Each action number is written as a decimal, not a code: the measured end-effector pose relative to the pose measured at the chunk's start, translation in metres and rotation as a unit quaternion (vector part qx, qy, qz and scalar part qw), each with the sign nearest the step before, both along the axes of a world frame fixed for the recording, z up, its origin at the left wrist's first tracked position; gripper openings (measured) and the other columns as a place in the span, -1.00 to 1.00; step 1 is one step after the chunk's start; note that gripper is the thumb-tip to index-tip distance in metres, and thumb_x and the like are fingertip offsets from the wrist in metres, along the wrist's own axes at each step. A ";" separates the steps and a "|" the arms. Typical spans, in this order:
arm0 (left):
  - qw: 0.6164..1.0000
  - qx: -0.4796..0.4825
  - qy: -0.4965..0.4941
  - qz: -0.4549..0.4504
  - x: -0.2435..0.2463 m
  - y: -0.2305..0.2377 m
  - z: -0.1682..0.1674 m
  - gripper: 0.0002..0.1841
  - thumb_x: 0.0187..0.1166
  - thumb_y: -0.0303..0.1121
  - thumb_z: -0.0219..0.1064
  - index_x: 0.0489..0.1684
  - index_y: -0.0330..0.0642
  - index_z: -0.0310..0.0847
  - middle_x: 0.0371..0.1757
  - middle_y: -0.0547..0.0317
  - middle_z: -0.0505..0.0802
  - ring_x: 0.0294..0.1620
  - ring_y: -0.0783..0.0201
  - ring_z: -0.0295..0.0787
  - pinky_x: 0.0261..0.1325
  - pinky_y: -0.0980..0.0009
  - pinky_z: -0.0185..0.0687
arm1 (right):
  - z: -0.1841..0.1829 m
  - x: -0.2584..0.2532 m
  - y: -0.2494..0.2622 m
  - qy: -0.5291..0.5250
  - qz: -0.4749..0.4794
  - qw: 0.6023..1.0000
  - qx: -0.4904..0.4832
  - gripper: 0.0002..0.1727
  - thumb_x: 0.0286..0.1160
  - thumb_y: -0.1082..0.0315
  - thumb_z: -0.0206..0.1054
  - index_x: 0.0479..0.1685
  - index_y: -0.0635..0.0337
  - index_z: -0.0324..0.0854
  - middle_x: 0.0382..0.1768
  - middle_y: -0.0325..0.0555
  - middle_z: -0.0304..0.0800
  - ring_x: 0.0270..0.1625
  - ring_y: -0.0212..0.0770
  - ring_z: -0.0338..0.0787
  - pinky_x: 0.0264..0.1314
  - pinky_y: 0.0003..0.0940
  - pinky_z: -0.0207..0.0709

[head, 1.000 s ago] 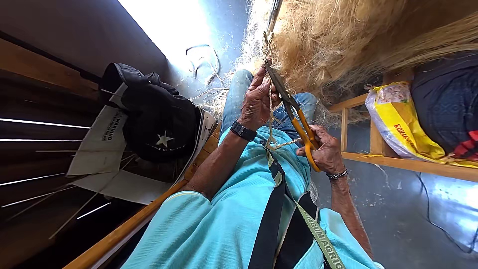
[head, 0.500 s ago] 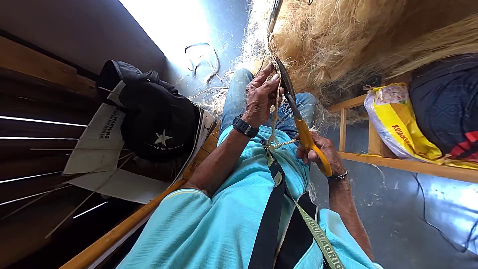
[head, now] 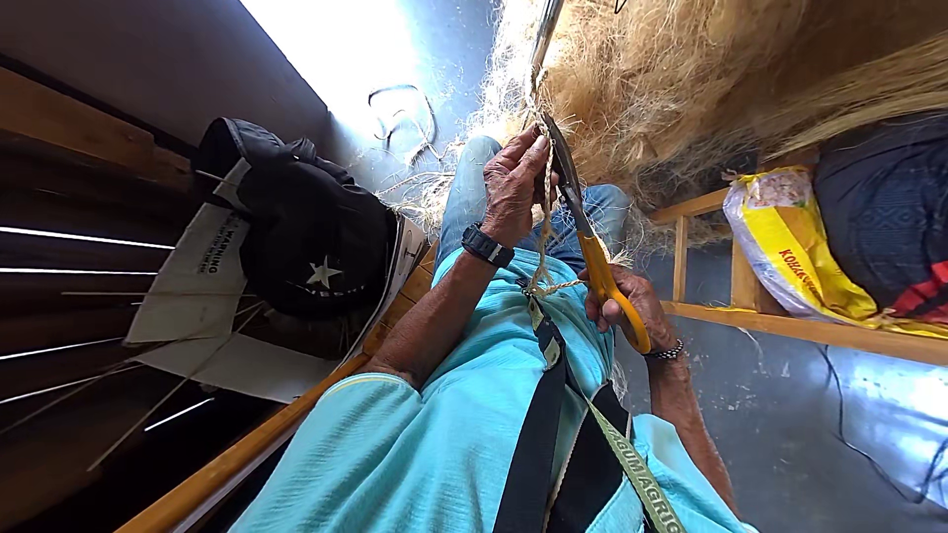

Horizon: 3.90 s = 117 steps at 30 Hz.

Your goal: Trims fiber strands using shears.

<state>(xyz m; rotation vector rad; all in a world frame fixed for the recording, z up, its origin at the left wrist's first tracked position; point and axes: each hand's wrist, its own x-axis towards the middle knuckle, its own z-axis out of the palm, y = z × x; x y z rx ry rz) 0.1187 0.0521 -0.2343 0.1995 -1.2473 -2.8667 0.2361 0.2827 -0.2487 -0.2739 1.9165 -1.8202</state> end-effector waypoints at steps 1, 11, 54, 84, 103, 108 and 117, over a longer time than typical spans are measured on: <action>1.000 -0.001 -0.001 0.002 0.000 0.000 0.001 -0.67 0.80 -0.46 0.10 0.43 -0.35 0.52 -0.32 0.11 0.78 -0.66 0.41 0.63 -0.64 0.52 0.65 | 0.000 0.000 -0.001 -0.003 -0.002 1.000 0.000 -0.06 0.21 -0.44 0.48 0.27 0.28 0.57 -0.47 -0.34 0.76 -0.56 -0.41 0.69 -0.57 -0.51 0.60; 0.999 0.026 0.027 -0.007 0.001 -0.003 -0.003 -0.64 0.82 -0.44 0.05 0.51 -0.32 0.46 -0.37 0.14 0.75 -0.66 0.42 0.59 -0.62 0.54 0.63 | -0.006 0.004 -0.011 -0.012 -0.030 0.998 -0.060 -0.26 0.33 -0.22 0.54 0.19 0.29 0.62 -0.51 -0.29 0.77 -0.62 -0.38 0.71 -0.65 -0.49 0.63; 0.989 0.040 0.130 -0.064 -0.014 -0.018 -0.002 -0.65 0.66 -0.61 0.06 0.37 -0.40 0.51 0.07 0.02 0.81 -0.03 0.30 0.81 0.13 0.32 0.78 | 0.001 0.011 0.024 -0.103 0.156 0.960 -0.208 0.07 0.25 -0.60 0.26 0.48 0.21 0.48 -0.23 -0.08 0.87 -0.34 -0.23 0.86 -0.38 -0.41 0.76; 0.987 0.021 0.150 -0.047 -0.011 -0.015 -0.006 -0.50 0.48 -0.74 0.14 0.48 -0.42 0.42 0.16 0.03 0.79 0.08 0.28 0.79 0.29 0.25 0.73 | 0.002 0.010 0.002 -0.126 0.134 0.952 -0.246 0.06 0.25 -0.60 0.25 0.46 0.21 0.51 -0.25 -0.09 0.88 -0.38 -0.23 0.88 -0.43 -0.39 0.77; 0.980 0.143 0.113 -0.080 -0.006 -0.018 -0.012 -0.53 0.49 -0.73 0.09 0.40 -0.33 0.49 0.12 -0.01 0.81 0.03 0.22 0.83 0.19 0.23 0.78 | -0.002 0.017 0.001 -0.098 0.072 0.966 -0.227 -0.30 0.43 -0.20 0.48 0.29 0.23 0.66 -0.48 -0.21 0.87 -0.57 -0.32 0.84 -0.64 -0.45 0.71; 0.978 0.152 0.110 -0.096 -0.005 -0.020 -0.014 -0.53 0.55 -0.68 -0.03 0.44 -0.34 0.47 0.17 -0.05 0.79 0.10 0.19 0.81 0.28 0.18 0.73 | -0.005 0.019 0.006 -0.129 0.120 0.959 -0.221 0.04 0.24 -0.57 0.31 0.41 0.21 0.53 -0.32 -0.09 0.86 -0.42 -0.22 0.85 -0.46 -0.37 0.76; 0.979 0.148 0.110 -0.090 -0.004 -0.019 -0.007 -0.58 0.67 -0.53 -0.08 0.46 -0.34 0.45 0.08 0.02 0.79 0.03 0.25 0.79 0.23 0.24 0.74 | -0.004 0.022 0.012 -0.081 0.119 0.972 -0.184 0.03 0.29 -0.57 0.27 0.42 0.24 0.53 -0.34 -0.15 0.87 -0.45 -0.27 0.85 -0.50 -0.42 0.74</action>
